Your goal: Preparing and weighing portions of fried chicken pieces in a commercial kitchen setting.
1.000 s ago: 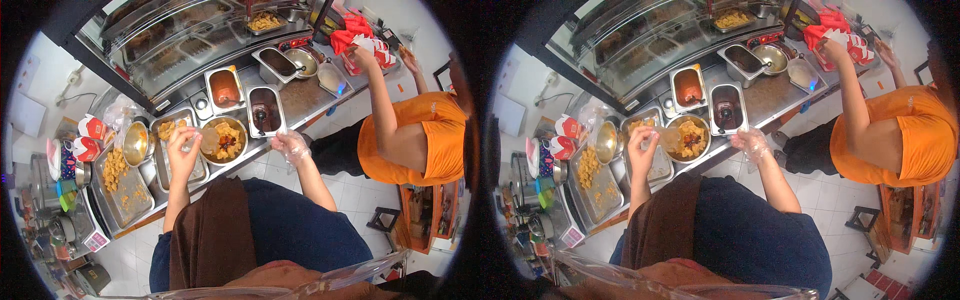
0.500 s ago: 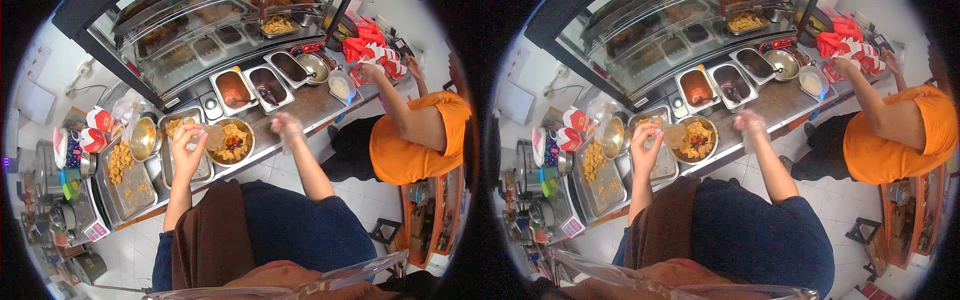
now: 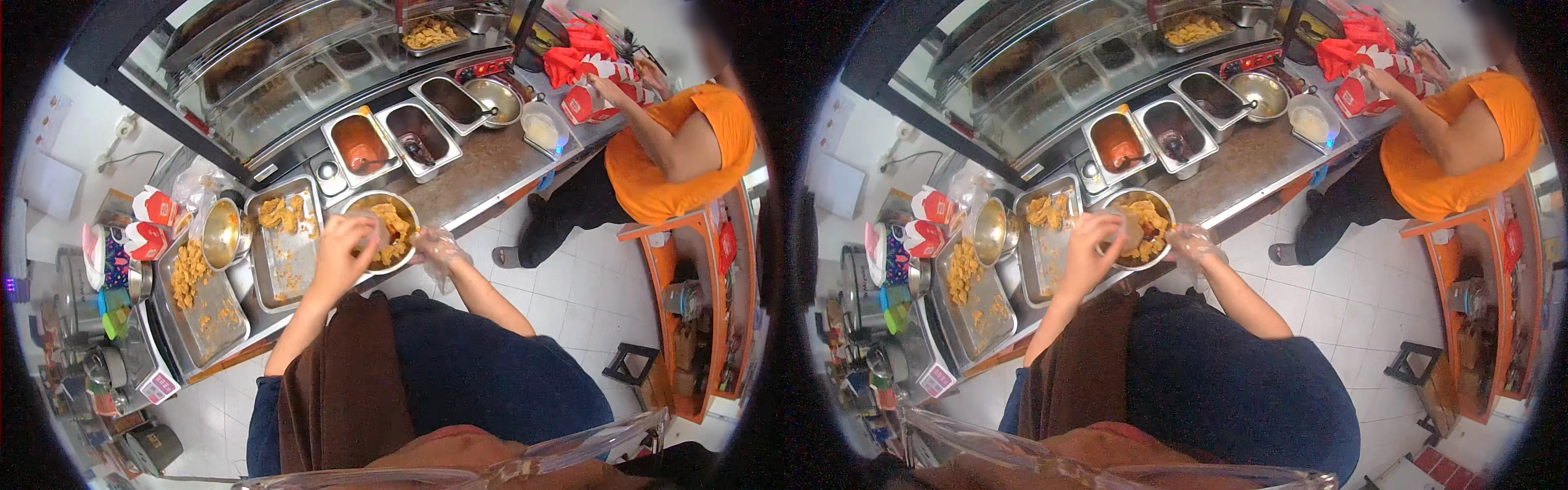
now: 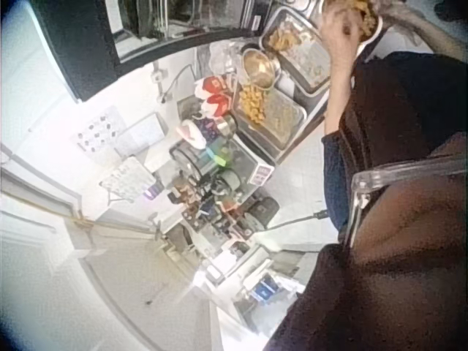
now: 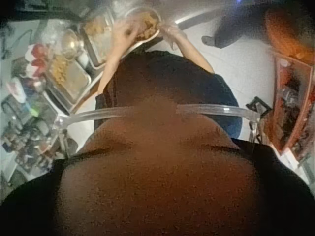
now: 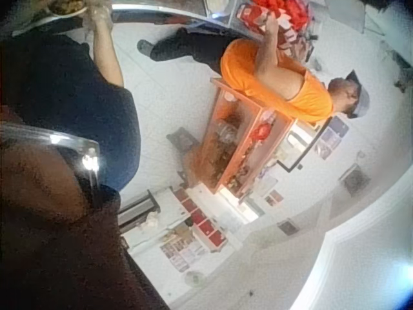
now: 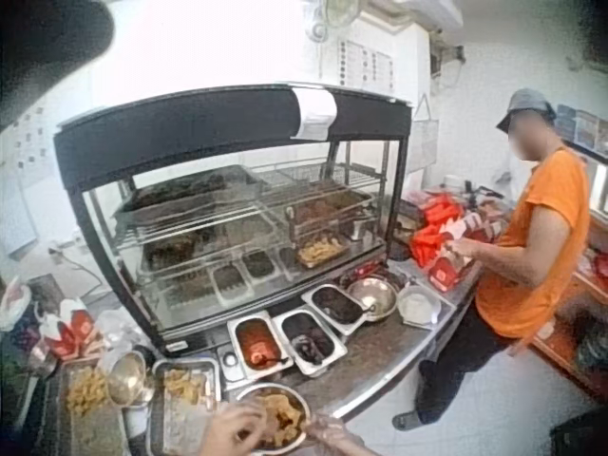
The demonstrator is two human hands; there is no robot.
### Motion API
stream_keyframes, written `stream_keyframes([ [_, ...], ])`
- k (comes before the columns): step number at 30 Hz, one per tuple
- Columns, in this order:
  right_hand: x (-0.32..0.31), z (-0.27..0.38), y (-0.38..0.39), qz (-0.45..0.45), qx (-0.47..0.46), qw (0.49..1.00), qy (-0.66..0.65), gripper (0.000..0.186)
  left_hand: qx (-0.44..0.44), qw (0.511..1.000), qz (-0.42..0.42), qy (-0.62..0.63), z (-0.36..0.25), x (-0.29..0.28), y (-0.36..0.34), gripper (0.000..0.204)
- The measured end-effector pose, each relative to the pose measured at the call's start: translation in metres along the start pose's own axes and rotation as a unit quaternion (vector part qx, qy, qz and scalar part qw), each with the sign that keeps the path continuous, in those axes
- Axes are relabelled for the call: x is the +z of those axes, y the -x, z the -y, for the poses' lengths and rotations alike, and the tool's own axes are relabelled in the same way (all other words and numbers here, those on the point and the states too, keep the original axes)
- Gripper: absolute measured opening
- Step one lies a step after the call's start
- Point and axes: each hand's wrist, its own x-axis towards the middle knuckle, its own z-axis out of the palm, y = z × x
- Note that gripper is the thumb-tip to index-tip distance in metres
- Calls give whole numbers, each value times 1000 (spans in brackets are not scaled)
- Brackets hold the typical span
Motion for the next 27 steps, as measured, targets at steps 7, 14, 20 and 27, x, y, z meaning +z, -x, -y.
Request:
stream_keyframes([
  [7,-70,-1,52,-130,-76,985,-86,20,123,979,164,9,-34,63,-13,15],
  [14,-124,17,39,-278,-138,933,-179,16,190,952,223,-84,-39,142,-53,22],
  [20,-165,30,-2,-316,-198,918,135,22,125,954,208,-178,-41,165,-60,49],
  [27,-193,37,-35,-357,-209,907,80,26,72,979,189,-31,-30,126,-32,36],
])
